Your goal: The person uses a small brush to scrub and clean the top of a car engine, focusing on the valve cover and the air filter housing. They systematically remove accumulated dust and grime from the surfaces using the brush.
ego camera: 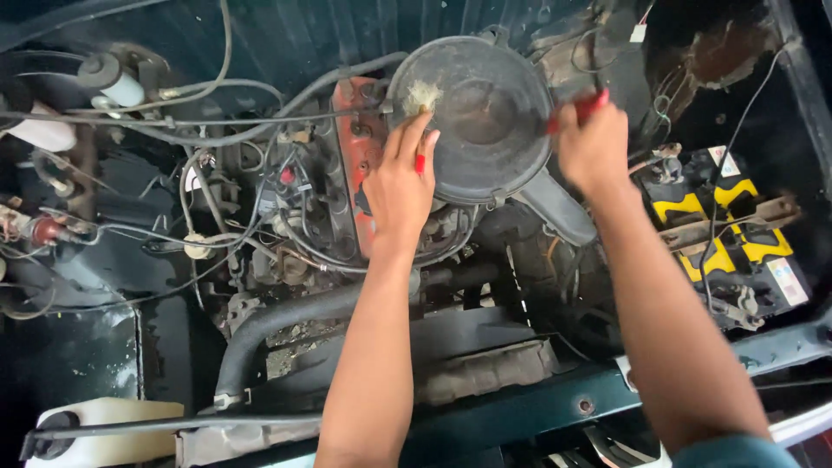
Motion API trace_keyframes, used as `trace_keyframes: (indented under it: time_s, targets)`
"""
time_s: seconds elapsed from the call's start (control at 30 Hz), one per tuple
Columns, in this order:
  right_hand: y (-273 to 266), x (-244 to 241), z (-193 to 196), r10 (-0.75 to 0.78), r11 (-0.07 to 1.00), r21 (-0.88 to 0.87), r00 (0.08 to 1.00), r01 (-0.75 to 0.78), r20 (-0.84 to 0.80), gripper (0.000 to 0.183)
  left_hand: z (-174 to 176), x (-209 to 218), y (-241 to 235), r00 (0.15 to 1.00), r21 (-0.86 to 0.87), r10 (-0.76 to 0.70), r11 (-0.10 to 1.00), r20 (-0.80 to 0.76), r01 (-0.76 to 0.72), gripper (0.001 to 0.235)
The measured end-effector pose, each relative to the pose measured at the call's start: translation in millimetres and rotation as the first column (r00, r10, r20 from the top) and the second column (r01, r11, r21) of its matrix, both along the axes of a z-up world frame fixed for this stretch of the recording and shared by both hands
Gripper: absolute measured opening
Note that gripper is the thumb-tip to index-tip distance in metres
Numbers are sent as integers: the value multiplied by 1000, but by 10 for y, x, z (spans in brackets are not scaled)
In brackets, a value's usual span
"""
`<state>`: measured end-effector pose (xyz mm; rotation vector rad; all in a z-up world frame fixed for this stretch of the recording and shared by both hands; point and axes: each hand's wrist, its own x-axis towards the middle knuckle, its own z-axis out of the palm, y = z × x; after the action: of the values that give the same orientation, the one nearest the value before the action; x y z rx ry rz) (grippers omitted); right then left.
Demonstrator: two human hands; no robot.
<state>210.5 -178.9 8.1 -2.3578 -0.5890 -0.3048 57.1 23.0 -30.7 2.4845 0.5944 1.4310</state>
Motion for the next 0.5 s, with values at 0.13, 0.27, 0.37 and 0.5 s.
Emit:
trace_keyframes:
  time_s: [0.13,0.27,0.37,0.5]
  targets:
    - [49,-441,-61,26,995,101,996,-18,-83,32,55,-15,-16,1000,33,4,999,-10,-3,24]
    - [367,-938,39,234,929,354,914,-109,-331,28,12,-1,-26,999,17,-9,1000,-33,10,25]
    - [398,-968,85,329,896,426,834,-127,-443,31,-41,35,3,998,15,0,1000,-55,1,25]
    - [195,-780,215,298,928,310,909,-205,-290,27,-93,47,-2,997,-14,-19,1000,-69,19,26]
